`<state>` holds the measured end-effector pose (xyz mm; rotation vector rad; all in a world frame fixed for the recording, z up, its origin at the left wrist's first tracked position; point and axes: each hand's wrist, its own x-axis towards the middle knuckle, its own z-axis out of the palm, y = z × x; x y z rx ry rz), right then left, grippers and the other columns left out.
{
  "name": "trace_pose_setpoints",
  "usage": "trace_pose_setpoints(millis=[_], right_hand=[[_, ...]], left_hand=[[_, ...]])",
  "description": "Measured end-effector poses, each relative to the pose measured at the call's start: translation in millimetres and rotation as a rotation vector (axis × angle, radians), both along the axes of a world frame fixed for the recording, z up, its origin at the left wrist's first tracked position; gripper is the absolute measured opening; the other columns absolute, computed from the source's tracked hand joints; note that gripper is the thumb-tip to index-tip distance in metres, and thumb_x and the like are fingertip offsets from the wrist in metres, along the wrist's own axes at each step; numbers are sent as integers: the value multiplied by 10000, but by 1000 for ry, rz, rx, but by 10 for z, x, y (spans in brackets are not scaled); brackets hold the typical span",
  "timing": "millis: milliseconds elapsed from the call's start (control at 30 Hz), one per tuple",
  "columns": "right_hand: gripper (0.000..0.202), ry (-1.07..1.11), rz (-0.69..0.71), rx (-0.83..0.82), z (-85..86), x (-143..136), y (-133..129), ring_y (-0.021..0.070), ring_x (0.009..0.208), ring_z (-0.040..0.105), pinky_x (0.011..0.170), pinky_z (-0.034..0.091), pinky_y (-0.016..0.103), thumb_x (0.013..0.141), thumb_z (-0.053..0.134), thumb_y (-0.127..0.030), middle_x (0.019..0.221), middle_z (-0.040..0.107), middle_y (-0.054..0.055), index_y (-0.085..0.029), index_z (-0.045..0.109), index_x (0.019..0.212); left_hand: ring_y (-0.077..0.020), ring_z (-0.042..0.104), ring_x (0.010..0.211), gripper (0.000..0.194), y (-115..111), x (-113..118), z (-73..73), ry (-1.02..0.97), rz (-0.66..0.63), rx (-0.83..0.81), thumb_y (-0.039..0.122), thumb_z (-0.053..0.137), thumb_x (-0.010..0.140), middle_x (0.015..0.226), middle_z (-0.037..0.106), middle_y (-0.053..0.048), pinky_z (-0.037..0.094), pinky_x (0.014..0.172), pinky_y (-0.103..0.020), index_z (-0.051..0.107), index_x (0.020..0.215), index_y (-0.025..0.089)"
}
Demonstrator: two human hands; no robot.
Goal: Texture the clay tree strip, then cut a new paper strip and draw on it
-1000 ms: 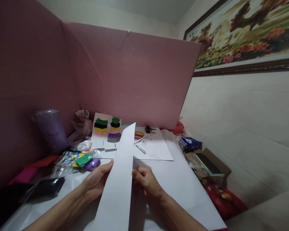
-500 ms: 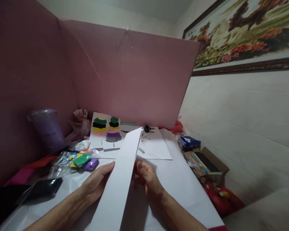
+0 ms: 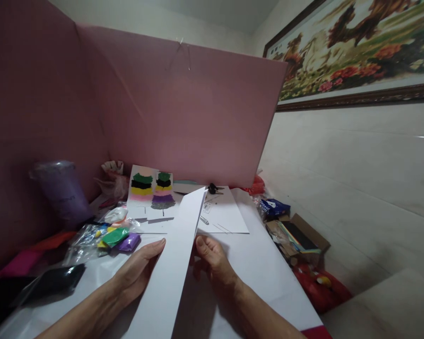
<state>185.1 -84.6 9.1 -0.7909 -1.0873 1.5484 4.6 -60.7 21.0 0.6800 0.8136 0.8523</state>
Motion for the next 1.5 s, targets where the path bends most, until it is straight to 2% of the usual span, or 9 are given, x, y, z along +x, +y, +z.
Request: trace_pose_setpoints(millis=[300,533,767,900,1067,1167,1300,1400,1500], right_hand=[[401,-5,-2,-34,57,-6,-7,90,465,417,405,298,210,790,645,-568,571,499,-29,-170,609,749],[375,25,34,-61,104,-28,-47,106,515,469,405,301,199,823,582,-533,638,536,1,-160,611,791],[171,-115,-221,-68,146,-17,-33,73,407,392,354,309,178,751,576,-295,555,479,-60,-169,603,864],[207,-219,-202,8,191,-24,-79,85,379,439,326,344,190,753,601,-309,568,525,-58,-175,582,909],[187,-400,-153,110,294,-61,-149,75,329,418,284,318,194,792,602,-359,566,490,-74,-189,536,829],[156,-564,-189,203,446,-126,-187,76,393,440,347,326,191,843,540,-315,576,470,-69,-199,489,752],[100,-831,-227,359,729,-270,-234,93,519,466,461,337,207,803,560,-212,590,505,-48,-187,504,724],[47,-913,-199,352,871,-391,-225,106,556,489,497,357,221,764,579,-184,636,554,-26,-179,533,755],[53,-960,-188,347,901,-497,-161,117,582,506,528,378,231,739,578,-166,680,578,-10,-173,567,790]], left_hand=[[-276,688,767,304,-23,-8,53,-8,-11,-2,330,684,755,824,751,-115,493,654,-322,697,952,99],[-269,694,740,315,17,-33,-27,-43,-42,-86,296,617,819,801,748,-111,519,682,-346,666,1047,83],[-294,696,820,434,13,-62,-5,-45,-89,-111,372,673,759,870,749,-118,522,766,-371,650,1093,96],[-307,671,899,485,-45,13,-9,92,-50,71,421,682,735,938,728,-142,509,799,-389,650,1091,94],[-274,617,974,541,-47,68,-84,540,285,468,425,698,702,1108,657,-151,478,857,-368,636,1134,105],[-283,602,1022,567,-84,50,35,530,155,593,559,610,767,1161,652,-127,470,877,-370,654,1155,148],[-333,566,1111,714,-196,1,308,296,-108,510,731,482,768,1125,686,-108,453,898,-429,622,1226,201],[-341,526,1175,725,-241,-79,457,233,-183,428,747,443,776,1193,658,-116,431,911,-457,591,1261,229],[-333,499,1215,638,-221,-198,553,243,-186,405,677,490,799,1265,617,-114,431,897,-448,573,1268,252]])
